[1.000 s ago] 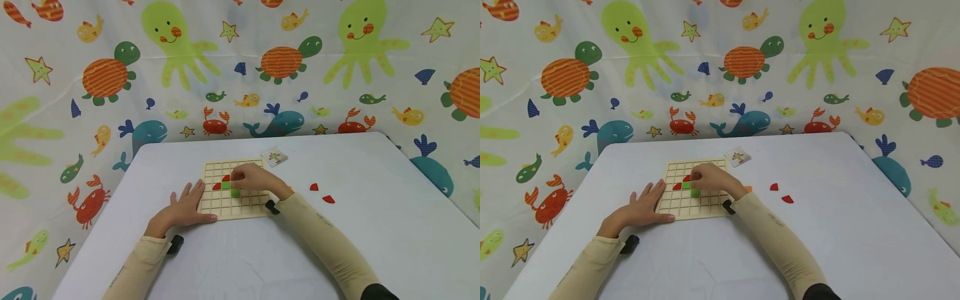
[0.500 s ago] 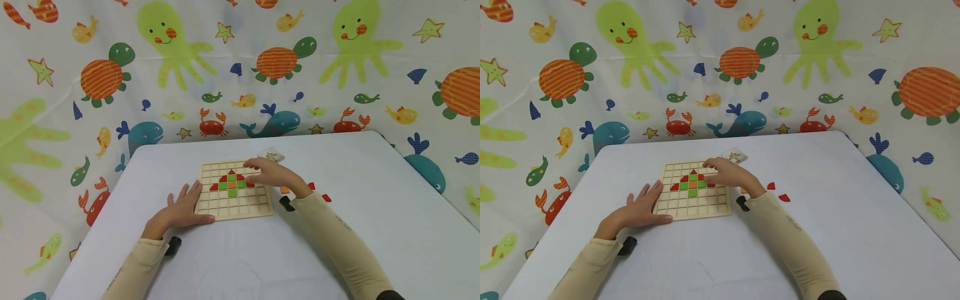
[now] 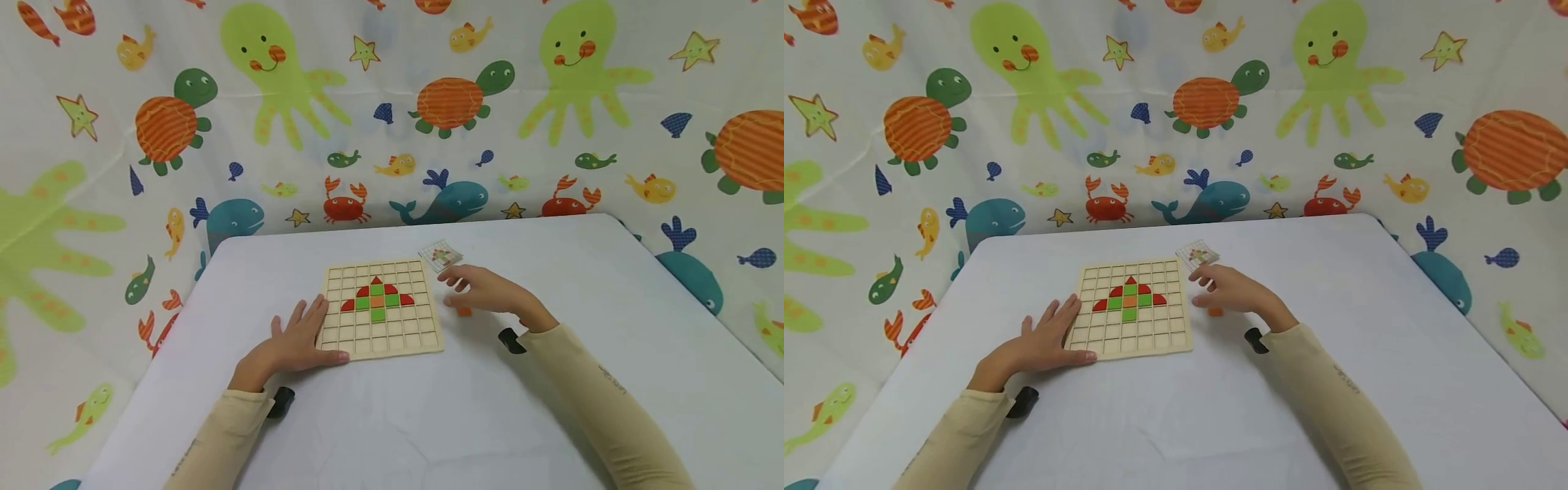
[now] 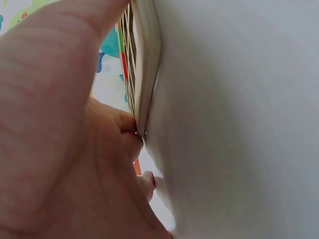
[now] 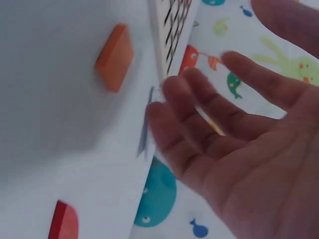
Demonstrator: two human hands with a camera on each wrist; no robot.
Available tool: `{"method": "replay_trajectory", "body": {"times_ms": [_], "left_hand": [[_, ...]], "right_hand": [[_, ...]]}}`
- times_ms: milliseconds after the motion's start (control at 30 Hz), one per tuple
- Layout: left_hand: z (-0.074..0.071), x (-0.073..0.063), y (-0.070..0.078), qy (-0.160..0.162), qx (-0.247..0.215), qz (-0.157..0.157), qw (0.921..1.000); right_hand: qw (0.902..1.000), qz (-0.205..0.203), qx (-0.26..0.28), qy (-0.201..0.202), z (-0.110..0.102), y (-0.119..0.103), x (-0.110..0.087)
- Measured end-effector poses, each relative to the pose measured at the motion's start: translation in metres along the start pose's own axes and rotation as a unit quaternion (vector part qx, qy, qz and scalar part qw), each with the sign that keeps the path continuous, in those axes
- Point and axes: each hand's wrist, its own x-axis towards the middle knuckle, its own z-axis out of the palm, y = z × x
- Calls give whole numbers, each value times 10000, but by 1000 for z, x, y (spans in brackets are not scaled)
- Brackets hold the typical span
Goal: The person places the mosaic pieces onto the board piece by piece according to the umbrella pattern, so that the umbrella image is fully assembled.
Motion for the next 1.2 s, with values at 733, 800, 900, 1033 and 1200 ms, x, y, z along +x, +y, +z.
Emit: {"method": "replay_trajectory", "body": {"times_ms": [733,800,900,1033,1200], "left_hand": [[-4,2,1,33,36,20,10000],[-3,2,1,34,38,17,10000],[-3,2,0,37,30,23,10000],[-3,3,-1,33,41,36,10000],[-2,4,-4,-17,72,-43,10000]], "right_hand": [[9904,552,-1216,-363,3,18,5],[9886,699,-1295,-322,3,17,6],[9863,899,-1354,-273,3,16,5],[9864,978,-1294,-261,2,18,3],[9899,786,-1157,-243,3,22,5]]}}
